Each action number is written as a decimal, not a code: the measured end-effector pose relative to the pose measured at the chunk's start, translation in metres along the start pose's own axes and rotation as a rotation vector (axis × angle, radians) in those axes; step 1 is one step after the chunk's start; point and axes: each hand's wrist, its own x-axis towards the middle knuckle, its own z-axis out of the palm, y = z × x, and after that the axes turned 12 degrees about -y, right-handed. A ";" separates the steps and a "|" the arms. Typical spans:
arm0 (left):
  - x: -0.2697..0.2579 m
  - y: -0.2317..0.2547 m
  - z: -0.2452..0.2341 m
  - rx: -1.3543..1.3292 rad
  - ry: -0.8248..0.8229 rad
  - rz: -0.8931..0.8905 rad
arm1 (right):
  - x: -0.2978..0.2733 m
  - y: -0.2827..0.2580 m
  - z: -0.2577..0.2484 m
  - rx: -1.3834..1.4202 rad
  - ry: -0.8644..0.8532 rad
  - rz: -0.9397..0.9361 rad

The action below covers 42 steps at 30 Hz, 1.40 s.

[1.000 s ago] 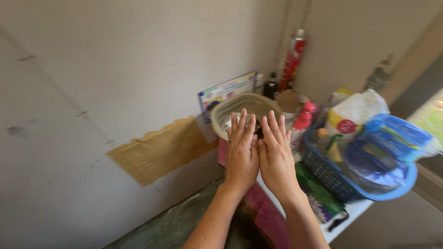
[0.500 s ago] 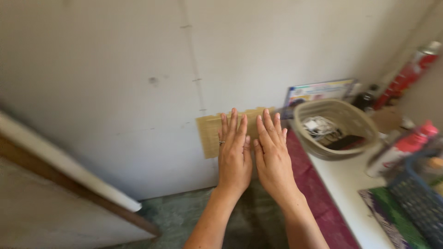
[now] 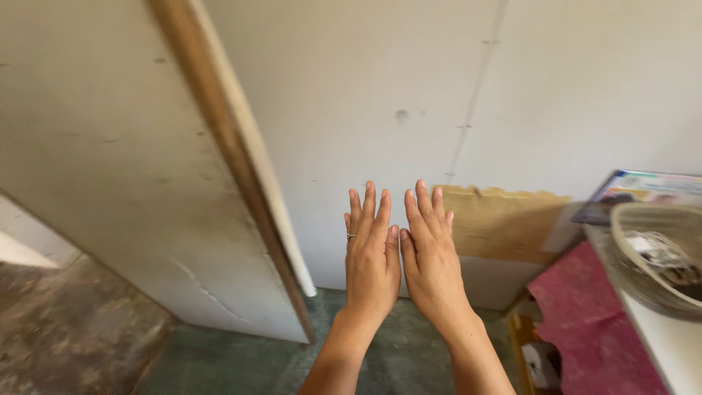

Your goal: The person retrieves a fork and spoon from a backpack, places them in a dish rack, then returns to the backpack to retrieve a small wrapped item and a phone, placing the wrapped item on a shelf.

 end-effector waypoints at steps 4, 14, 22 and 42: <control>-0.017 -0.025 -0.044 0.033 0.058 -0.030 | 0.010 -0.038 0.034 0.015 -0.036 -0.041; -0.064 -0.092 -0.162 0.185 0.197 -0.215 | 0.044 -0.134 0.137 0.112 -0.182 -0.215; -0.102 -0.140 -0.239 0.318 0.307 -0.462 | 0.067 -0.200 0.219 0.241 -0.346 -0.364; -0.095 -0.294 -0.401 0.593 0.549 -0.838 | 0.207 -0.318 0.423 0.442 -0.634 -0.746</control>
